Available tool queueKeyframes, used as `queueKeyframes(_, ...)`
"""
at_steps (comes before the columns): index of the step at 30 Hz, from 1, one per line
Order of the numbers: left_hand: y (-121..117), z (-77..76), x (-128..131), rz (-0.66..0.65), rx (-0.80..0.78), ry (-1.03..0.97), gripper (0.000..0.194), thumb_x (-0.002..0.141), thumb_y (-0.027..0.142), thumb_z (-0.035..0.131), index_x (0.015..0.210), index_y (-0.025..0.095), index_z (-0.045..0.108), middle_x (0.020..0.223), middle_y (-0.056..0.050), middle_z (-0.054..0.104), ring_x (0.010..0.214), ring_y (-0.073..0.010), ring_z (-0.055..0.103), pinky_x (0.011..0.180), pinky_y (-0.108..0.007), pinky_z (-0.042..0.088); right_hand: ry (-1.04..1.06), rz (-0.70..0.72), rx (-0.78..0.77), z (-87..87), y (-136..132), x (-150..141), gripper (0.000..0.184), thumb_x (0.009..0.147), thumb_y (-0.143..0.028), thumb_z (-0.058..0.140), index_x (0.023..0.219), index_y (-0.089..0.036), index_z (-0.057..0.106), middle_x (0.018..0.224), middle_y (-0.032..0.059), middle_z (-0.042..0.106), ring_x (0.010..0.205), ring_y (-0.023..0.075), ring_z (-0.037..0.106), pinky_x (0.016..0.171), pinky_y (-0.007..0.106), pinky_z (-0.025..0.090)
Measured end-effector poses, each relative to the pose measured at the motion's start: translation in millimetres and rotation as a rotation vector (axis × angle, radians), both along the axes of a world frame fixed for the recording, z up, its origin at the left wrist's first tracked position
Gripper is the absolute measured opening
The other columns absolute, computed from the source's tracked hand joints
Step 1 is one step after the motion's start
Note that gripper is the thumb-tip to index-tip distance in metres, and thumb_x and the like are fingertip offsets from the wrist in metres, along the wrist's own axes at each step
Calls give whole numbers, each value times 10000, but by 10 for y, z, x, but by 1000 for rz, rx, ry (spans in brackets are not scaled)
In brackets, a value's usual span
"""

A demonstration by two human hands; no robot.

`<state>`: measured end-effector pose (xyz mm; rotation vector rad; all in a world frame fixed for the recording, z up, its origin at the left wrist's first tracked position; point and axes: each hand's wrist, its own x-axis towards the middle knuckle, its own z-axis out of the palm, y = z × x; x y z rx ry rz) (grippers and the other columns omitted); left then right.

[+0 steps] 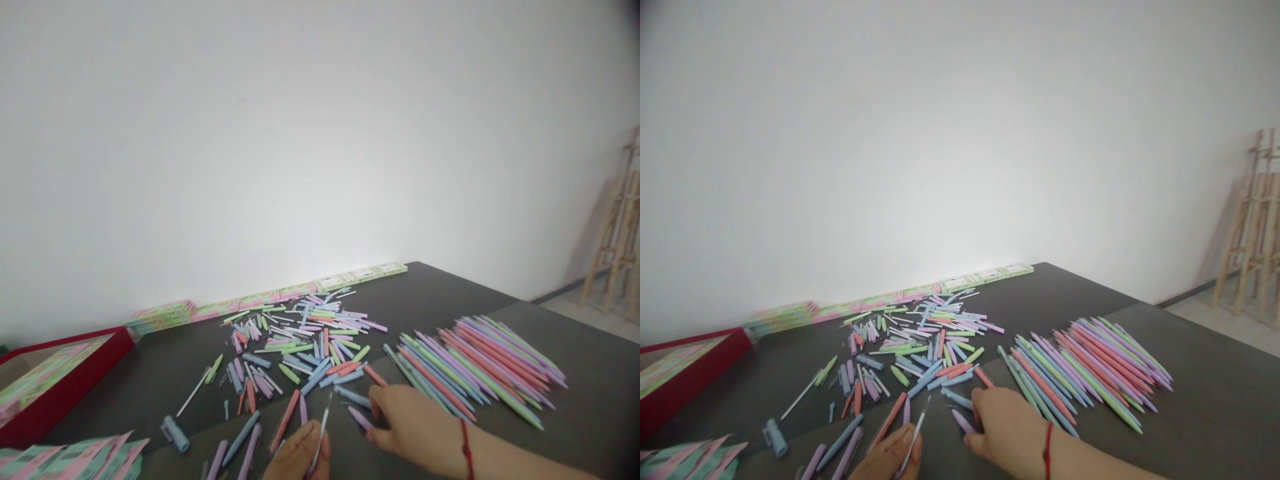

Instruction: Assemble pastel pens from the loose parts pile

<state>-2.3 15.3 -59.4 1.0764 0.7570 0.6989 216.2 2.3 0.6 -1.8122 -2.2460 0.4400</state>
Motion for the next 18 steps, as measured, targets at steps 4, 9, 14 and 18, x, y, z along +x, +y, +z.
queueKeyframes(4, -41, 3, 31, 22, -78, -95, 443, 672, 624, 635, 720, 207, 493, 433, 100, 404, 313, -28, 238, 341, -187, 126, 97, 34, -63, -130, -53, -167, 91, 676, -219, 573, 746, -170, 604, 694, 48, 644, 604, 173, 559, 511, 260, 272)
queueKeyframes(9, -132, 103, 89, 346, -213, -201, 383, 646, 489, 720, 771, 198, 504, 484, 102, 441, 341, -31, 272, 317, -165, 156, 687, 148, -701, -159, -138, -467, 110, 711, -251, 500, 652, -185, 564, 533, -40, 489, 422, 76, 414, 404, 190, 264)
queueKeyframes(14, -159, 253, 103, 564, -175, -344, 271, 689, 340, 721, 774, 174, 525, 510, 96, 409, 438, -43, 334, 423, -158, 322, 848, 146, -852, -183, -208, -656, 81, 681, -187, 519, 612, -163, 555, 508, -54, 461, 401, 46, 384, 376, 148, 247)
queueKeyframes(18, -162, 279, 103, 617, -216, -388, 164, 777, 275, 645, 740, 165, 529, 506, 93, 393, 460, -53, 352, 570, -215, 440, 836, 210, -809, -192, -209, -701, 131, 712, -156, 469, 585, -169, 494, 465, -63, 457, 360, 41, 377, 356, 141, 244)
